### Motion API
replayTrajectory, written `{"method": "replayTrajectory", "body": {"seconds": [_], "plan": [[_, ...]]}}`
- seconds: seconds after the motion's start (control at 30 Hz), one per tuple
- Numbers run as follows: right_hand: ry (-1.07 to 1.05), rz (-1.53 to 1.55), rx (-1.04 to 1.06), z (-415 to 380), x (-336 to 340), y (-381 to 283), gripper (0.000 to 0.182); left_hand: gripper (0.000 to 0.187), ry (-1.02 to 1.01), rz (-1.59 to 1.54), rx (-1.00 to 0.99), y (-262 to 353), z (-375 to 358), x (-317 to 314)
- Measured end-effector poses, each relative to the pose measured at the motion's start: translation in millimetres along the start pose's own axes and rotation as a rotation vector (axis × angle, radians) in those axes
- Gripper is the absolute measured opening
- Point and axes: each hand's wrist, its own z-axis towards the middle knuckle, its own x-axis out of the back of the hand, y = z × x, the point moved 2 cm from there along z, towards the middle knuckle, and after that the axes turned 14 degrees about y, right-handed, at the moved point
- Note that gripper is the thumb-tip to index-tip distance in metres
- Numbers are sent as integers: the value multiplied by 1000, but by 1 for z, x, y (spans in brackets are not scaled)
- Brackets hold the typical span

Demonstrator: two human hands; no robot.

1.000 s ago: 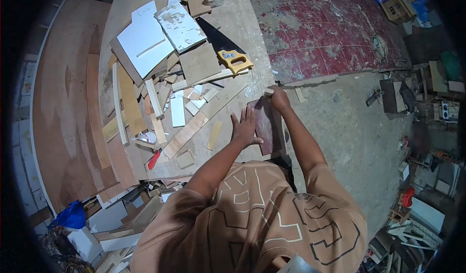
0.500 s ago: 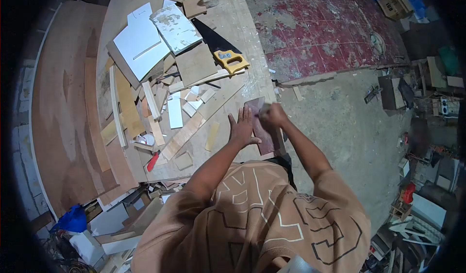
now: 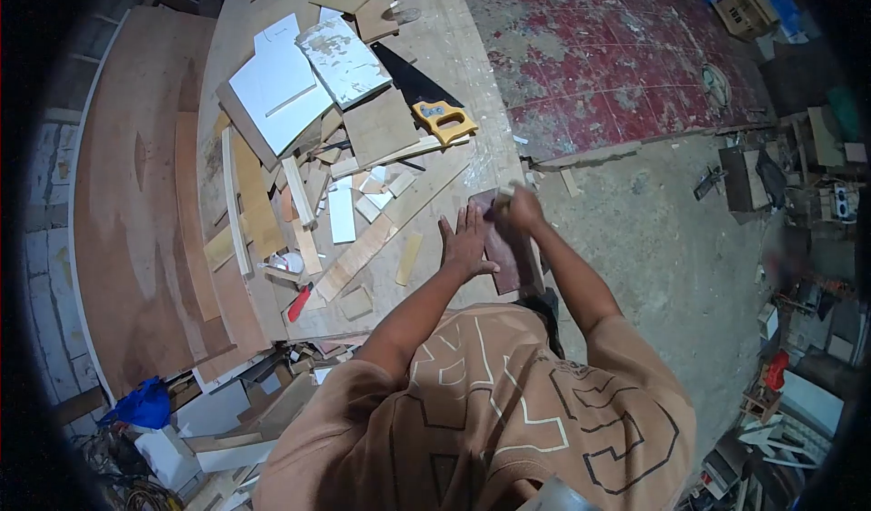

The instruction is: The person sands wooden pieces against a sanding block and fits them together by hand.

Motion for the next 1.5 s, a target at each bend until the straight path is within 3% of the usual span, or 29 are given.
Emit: {"method": "replayTrajectory", "body": {"seconds": [0.1, 0.17, 0.23, 0.27, 0.3, 0.4, 0.47, 0.5, 0.53, 0.63, 0.7, 0.73, 0.8, 0.83, 0.87, 0.93, 0.97, 1.0, 1.03, 1.07, 1.1, 1.27, 1.4, 1.5], "plan": [[147, -78, 26, 52, 11, -15, 24, 137, -11, 19, -4, 4, -1, 0], [173, 95, -31, 66, 1, 1, 25, 135, -50, 77, 0, 8, -1, 17], [-78, 155, 45, 40, -29, 30, 29, 136, -45, 65, 8, 7, 0, 16], [-333, 136, 9, 18, -2, 1, 31, 137, -44, 47, 19, 6, -1, 12], [-429, 129, 119, -6, 11, -11, 31, 138, -26, 30, 21, 5, 0, 11], [-401, 254, 261, -30, 13, -9, 30, 137, -67, 45, 25, 6, 1, 14], [-323, 146, 119, -11, 4, 1, 32, 137, -70, 43, 22, 4, 2, 15], [-181, 24, 37, 2, -3, 2, 34, 136, -75, 39, 10, 5, 1, 14], [-236, -29, 100, 18, 15, -18, 35, 136, -84, 38, 10, 6, 0, 11], [-383, -91, 95, 23, 9, 3, 35, 137, -53, 20, 20, 6, 2, 10], [200, -102, 167, 21, 15, 14, 34, 138, -30, -8, 12, 5, 4, 11], [204, -110, 165, 15, 23, 16, 34, 139, -22, -28, 22, 4, 1, 9], [317, 282, -54, 2, 40, 22, 30, 140, 6, -50, 9, 4, 0, 10], [419, 228, 452, -4, 51, 14, 22, 134, -14, -42, 23, 5, -1, 13], [405, 122, 531, -15, 56, 11, 30, 127, -34, -37, 36, 8, 0, 15], [323, 131, 357, -48, 71, -9, 37, 105, 99, -133, 98, 0, 16, -23], [300, 106, 394, -61, 85, -24, 40, 68, 168, -298, 114, 9, 8, 18], [276, 81, 429, -71, 95, -38, 44, 68, 169, -305, 99, 5, 12, 16], [263, 188, 391, -78, 98, -46, 44, 55, 100, -909, 167, -1, 19, 12], [347, 42, 604, -84, 107, -54, 43, 46, 12, -1510, 233, -3, 24, 8], [397, 39, 627, -88, 111, -61, 43, 34, 72, -1512, 193, -1, 18, 26], [432, -37, 649, -100, 117, -74, 50, 28, 32, -1799, 212, 17, 2, 65], [337, -15, 537, -109, 120, -74, 62, 28, 191, -1729, 132, 18, -2, 82], [334, 53, 502, -113, 119, -75, 66, 25, 247, -1472, 128, 18, -5, 88]]}}
